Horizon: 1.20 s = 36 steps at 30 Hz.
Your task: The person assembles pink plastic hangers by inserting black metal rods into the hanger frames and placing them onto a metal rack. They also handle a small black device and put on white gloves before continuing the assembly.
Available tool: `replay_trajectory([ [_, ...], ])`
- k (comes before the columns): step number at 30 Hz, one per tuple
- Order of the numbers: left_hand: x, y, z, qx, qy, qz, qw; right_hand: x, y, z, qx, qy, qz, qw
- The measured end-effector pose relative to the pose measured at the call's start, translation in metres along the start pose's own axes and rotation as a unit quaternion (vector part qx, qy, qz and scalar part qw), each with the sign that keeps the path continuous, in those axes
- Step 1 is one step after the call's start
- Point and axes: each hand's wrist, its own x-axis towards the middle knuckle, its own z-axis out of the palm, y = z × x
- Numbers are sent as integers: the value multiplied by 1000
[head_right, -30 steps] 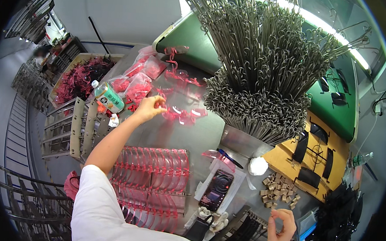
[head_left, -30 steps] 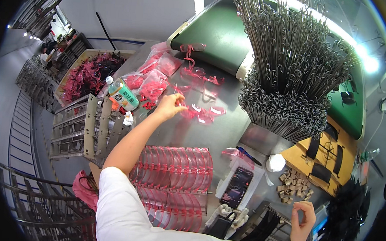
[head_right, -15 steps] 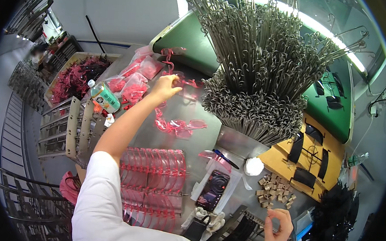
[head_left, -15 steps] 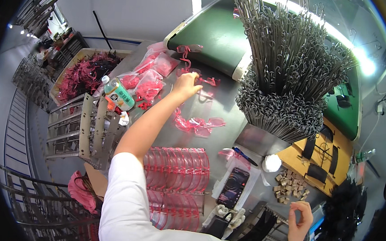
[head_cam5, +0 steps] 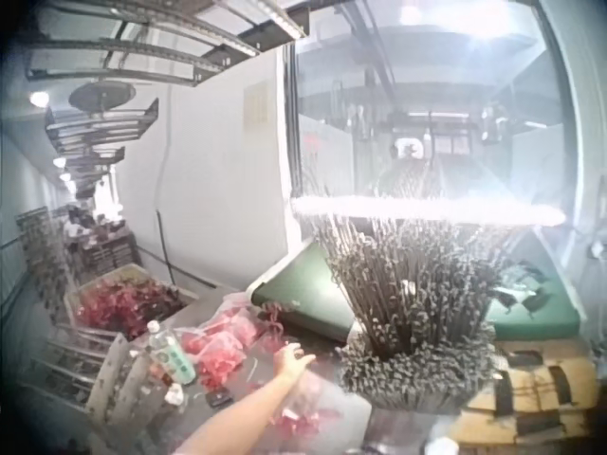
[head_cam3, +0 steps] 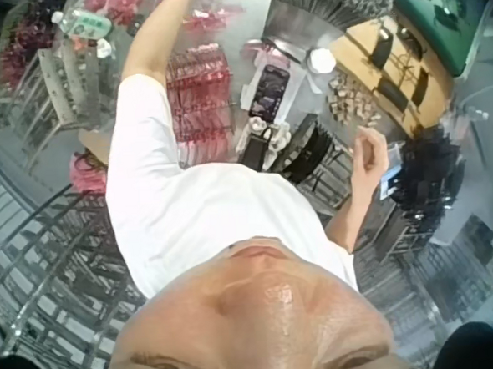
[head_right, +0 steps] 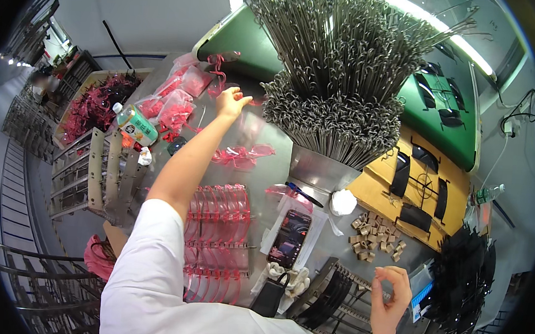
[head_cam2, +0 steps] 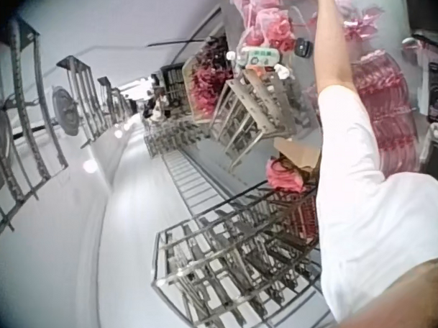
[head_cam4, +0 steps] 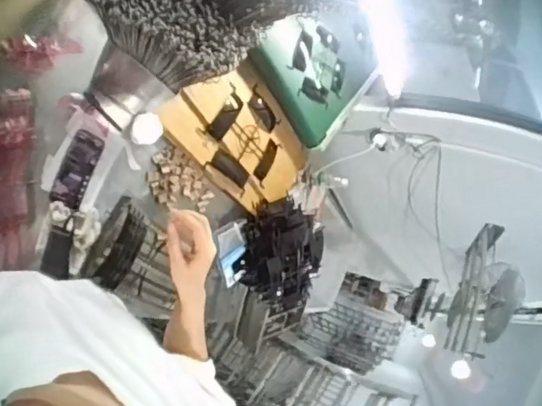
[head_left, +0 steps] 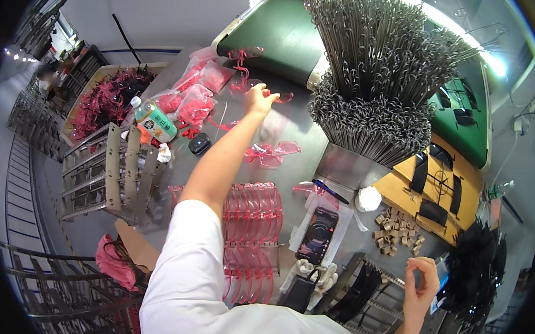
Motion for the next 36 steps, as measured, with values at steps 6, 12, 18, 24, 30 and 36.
replay_trajectory([
  [6,-63,59,-124,-59,-90,75,991,-18,-15,3,41,23,-41,998],
  [12,-173,184,-244,28,-12,309,950,-26,-47,10,61,-28,-148,987],
  [18,-270,306,-296,31,29,497,866,31,-151,38,3,-6,-382,924],
  [24,-326,371,-315,60,24,587,807,55,-210,43,25,-12,-462,886],
  [30,-350,383,-317,-21,8,622,782,33,-206,38,380,-172,-263,870],
  [36,-366,355,-341,-32,114,604,788,21,-204,11,502,-236,-255,792],
])
